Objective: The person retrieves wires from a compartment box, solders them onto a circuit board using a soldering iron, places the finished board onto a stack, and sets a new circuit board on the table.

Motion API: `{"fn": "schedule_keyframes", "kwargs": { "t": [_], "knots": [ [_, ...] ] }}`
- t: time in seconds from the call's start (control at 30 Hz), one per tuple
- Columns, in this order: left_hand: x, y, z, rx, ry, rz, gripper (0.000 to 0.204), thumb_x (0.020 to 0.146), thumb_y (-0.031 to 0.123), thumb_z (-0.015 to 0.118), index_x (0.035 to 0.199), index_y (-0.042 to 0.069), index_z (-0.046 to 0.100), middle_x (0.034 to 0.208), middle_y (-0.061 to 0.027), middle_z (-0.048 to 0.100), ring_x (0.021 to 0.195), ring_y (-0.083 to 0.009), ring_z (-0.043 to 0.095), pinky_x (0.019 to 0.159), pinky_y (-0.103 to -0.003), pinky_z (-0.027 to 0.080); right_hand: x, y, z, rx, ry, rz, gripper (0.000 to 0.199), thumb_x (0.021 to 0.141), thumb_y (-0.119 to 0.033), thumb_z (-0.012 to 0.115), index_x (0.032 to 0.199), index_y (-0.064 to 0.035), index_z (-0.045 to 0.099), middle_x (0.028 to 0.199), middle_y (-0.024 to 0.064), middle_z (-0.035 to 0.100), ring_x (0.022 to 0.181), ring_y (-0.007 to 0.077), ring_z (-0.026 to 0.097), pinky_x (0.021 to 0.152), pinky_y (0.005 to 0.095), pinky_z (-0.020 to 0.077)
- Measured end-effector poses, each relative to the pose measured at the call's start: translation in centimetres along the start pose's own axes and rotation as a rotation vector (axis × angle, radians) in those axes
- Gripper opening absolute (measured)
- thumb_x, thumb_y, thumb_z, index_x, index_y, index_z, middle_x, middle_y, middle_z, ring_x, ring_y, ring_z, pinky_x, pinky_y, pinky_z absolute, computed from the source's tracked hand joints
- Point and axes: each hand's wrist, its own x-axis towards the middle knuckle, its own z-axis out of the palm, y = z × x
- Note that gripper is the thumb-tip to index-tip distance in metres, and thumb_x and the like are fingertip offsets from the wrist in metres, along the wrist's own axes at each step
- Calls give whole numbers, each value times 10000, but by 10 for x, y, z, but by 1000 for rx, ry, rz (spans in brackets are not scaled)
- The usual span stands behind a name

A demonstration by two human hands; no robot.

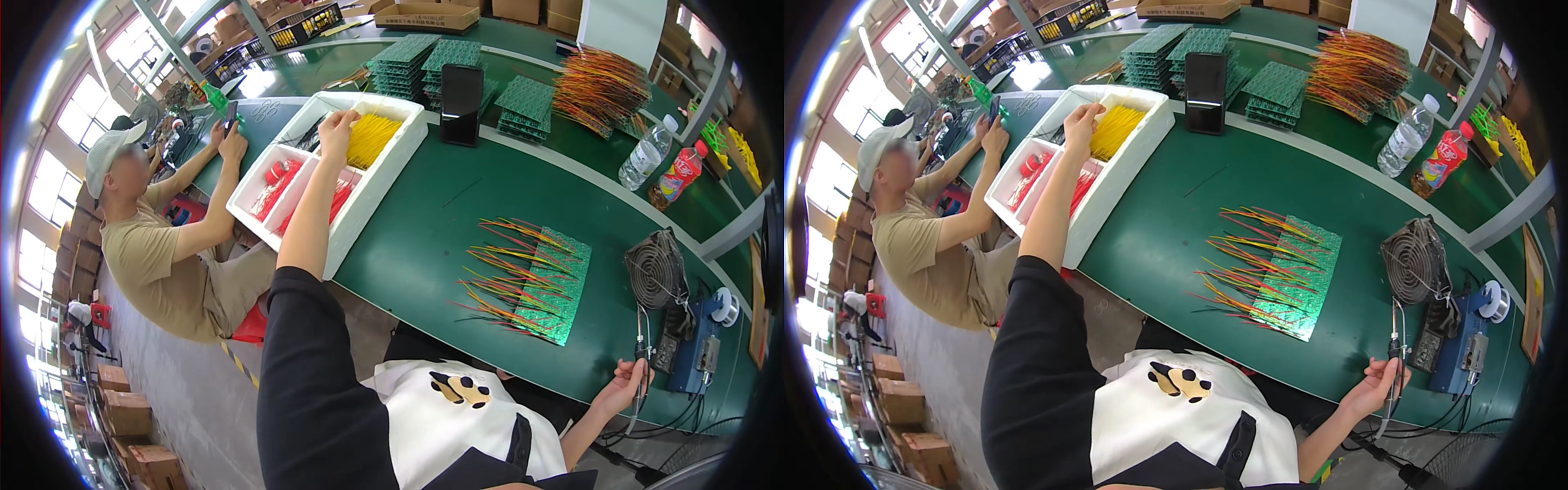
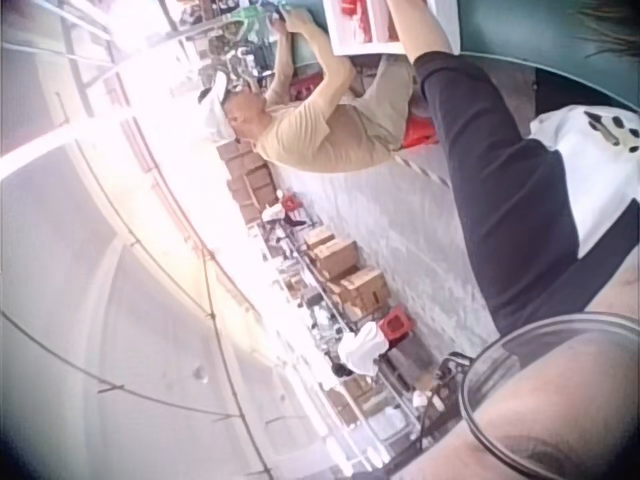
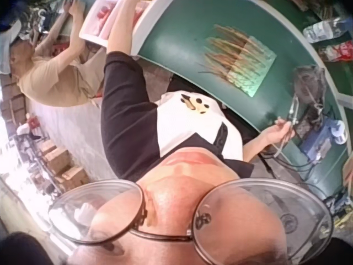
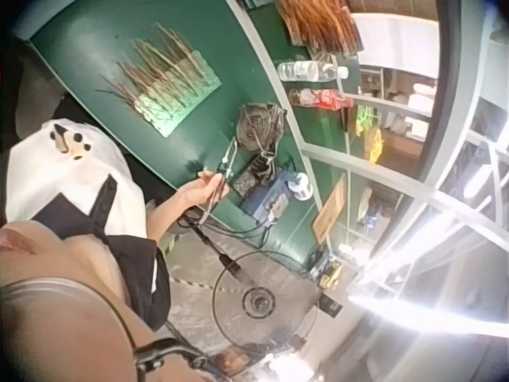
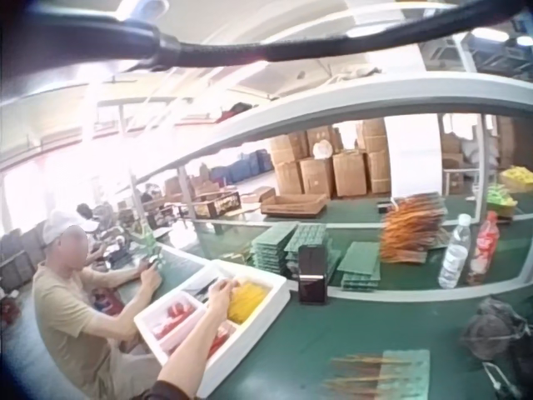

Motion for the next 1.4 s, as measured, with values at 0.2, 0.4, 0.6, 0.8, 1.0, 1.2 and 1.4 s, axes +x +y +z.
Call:
{"fn": "schedule_keyframes", "kwargs": {
  "t": [0.2,0.4,0.6,0.8,1.0,1.2,1.4],
  "knots": [
    [2,-1,0,-15,-24,2,150,864,140,580,919,10,627,792,-11,641,497,-21,357,463,-185,302,0,0,0,-10,-14,-12,83,888,-129,545,840,-63,531,631,21,546,533,63,468,642,227,466],
    [-4,-6,3,907,-175,448,225,827,144,498,1009,35,573,881,-175,641,863,-338,600,763,-394,442,-4,-5,8,-32,28,-11,124,887,-147,545,812,-61,500,620,23,528,558,72,480,531,185,377],
    [-16,42,11,1012,-517,216,257,777,183,531,1003,88,607,991,-211,600,950,-334,567,826,-382,432,-4,-6,11,-36,10,-12,131,885,-147,551,804,-64,490,614,23,522,551,73,468,535,194,382],
    [-27,31,20,1104,-422,346,175,741,212,609,860,113,692,843,-194,640,801,-311,618,749,-405,475,-4,-6,12,-50,10,-16,134,886,-146,550,804,-66,480,612,20,513,546,70,454,543,200,386],
    [-20,13,17,1157,-192,509,155,749,233,622,785,107,704,753,-163,648,716,-320,629,684,-402,503,-6,-8,14,-47,17,-13,132,886,-140,550,804,-65,477,616,19,507,548,72,457,539,204,393],
    [-12,5,18,1186,-222,493,173,753,227,617,773,71,689,739,-175,643,705,-324,634,682,-414,504,-6,-9,13,-58,11,-27,136,883,-140,553,803,-62,474,620,20,506,546,76,462,545,201,406],
    [-10,1,21,1168,-168,470,179,765,176,575,768,21,663,757,-211,633,725,-352,628,702,-435,500,-5,-7,11,-86,-2,-31,131,884,-135,550,805,-66,470,628,14,500,550,72,463,550,205,412]
  ]
}}
